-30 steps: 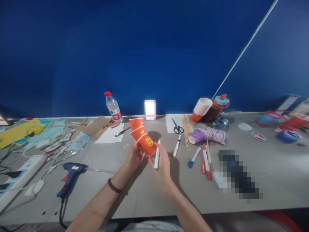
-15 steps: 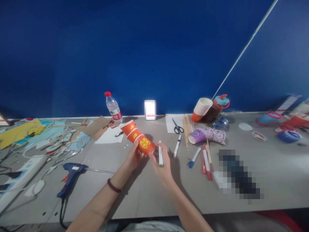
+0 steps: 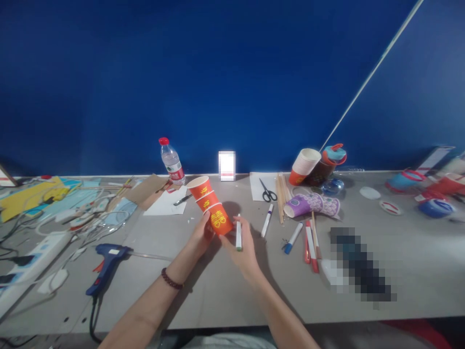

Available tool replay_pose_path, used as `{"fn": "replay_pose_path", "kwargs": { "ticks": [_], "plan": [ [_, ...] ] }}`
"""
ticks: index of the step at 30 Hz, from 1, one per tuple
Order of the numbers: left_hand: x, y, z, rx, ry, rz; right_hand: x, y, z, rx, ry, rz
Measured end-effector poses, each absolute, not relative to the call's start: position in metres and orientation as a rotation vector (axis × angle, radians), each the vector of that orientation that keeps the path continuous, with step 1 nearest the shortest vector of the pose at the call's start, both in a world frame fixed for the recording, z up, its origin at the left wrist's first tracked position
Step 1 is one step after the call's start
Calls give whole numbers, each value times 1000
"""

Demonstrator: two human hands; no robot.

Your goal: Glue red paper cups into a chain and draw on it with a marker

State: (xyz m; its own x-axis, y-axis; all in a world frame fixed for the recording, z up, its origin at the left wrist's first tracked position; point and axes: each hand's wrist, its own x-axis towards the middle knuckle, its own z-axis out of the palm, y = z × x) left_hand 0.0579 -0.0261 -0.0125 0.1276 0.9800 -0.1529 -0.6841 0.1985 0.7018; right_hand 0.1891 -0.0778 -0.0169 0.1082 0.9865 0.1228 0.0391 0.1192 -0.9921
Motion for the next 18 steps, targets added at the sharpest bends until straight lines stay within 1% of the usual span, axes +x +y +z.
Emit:
{"fn": "replay_pose_path", "kwargs": {
  "ticks": [4,10,14,18],
  "plan": [
    [56,-26,-11,544,687,1276,188,-79,-13,-1215,-1184,1049],
    [55,-20,-16,467,731,1333,185,-79,-4,-1153,-897,1205],
    [56,-23,-17,565,674,1284,185,-77,-3,-1149,-829,1240],
    [58,-29,-16,763,631,1263,186,-77,-7,-1171,-869,1190]
  ]
}}
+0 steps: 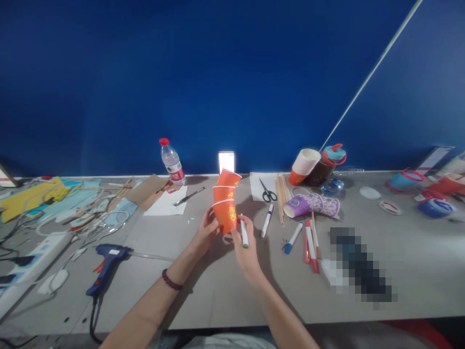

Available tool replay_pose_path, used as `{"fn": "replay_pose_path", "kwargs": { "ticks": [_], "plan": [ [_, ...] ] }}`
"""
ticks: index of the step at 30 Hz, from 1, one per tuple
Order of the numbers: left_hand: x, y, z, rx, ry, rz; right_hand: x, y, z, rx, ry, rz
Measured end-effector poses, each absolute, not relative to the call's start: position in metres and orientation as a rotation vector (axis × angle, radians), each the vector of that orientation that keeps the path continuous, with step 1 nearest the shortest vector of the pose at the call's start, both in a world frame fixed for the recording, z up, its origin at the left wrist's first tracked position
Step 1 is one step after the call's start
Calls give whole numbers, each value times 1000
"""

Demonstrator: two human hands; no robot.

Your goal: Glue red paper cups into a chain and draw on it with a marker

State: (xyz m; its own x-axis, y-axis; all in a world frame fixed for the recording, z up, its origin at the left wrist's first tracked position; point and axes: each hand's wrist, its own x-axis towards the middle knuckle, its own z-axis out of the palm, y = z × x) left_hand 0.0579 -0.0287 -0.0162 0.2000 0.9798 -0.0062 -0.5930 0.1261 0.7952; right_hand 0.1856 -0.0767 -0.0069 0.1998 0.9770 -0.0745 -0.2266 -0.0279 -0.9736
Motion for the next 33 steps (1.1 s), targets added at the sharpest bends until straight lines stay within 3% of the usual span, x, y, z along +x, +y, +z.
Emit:
{"fn": "replay_pose_path", "kwargs": {
  "ticks": [11,21,33],
  "plan": [
    [57,-37,-11,1164,757,1218,191,-74,-21,-1229,-1140,854],
    [58,-38,-19,1575,1016,1371,191,-78,-11,-1096,-1201,882],
    [57,-41,-9,1306,868,1435,191,-77,-12,-1151,-1029,891]
  ]
}}
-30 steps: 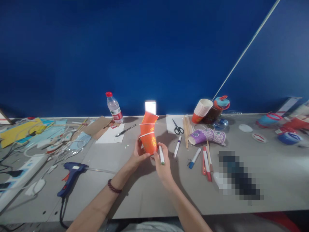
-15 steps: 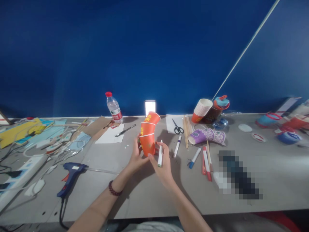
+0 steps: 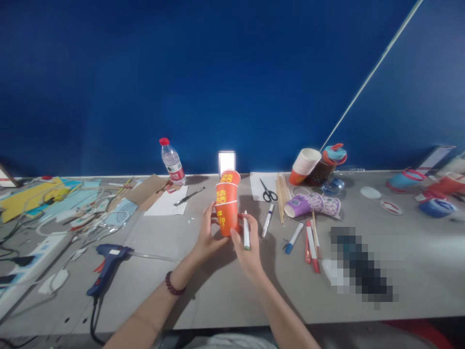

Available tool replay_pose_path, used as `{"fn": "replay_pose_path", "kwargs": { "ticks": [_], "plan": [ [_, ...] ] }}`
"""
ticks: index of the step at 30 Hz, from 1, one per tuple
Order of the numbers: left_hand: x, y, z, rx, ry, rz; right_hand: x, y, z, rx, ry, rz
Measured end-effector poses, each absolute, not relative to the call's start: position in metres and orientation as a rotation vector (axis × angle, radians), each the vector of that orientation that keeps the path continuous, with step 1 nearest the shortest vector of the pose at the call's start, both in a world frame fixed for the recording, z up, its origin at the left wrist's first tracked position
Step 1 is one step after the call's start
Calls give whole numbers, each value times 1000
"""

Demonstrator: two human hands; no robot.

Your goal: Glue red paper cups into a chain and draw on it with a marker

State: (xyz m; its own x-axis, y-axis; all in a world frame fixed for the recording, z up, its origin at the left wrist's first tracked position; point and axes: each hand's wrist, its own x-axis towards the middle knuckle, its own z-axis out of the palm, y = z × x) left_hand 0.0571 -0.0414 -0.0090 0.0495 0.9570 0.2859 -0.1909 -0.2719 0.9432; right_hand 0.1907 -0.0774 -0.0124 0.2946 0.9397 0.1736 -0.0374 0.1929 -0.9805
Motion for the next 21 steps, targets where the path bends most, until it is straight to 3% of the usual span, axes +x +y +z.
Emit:
{"fn": "replay_pose_path", "kwargs": {
  "ticks": [11,21],
  "plan": [
    [54,-40,-13,1444,1040,1533,188,-82,-2,-1118,-1116,956],
    [54,-39,-6,1241,881,1593,195,-78,-8,-1127,-938,965]
  ]
}}
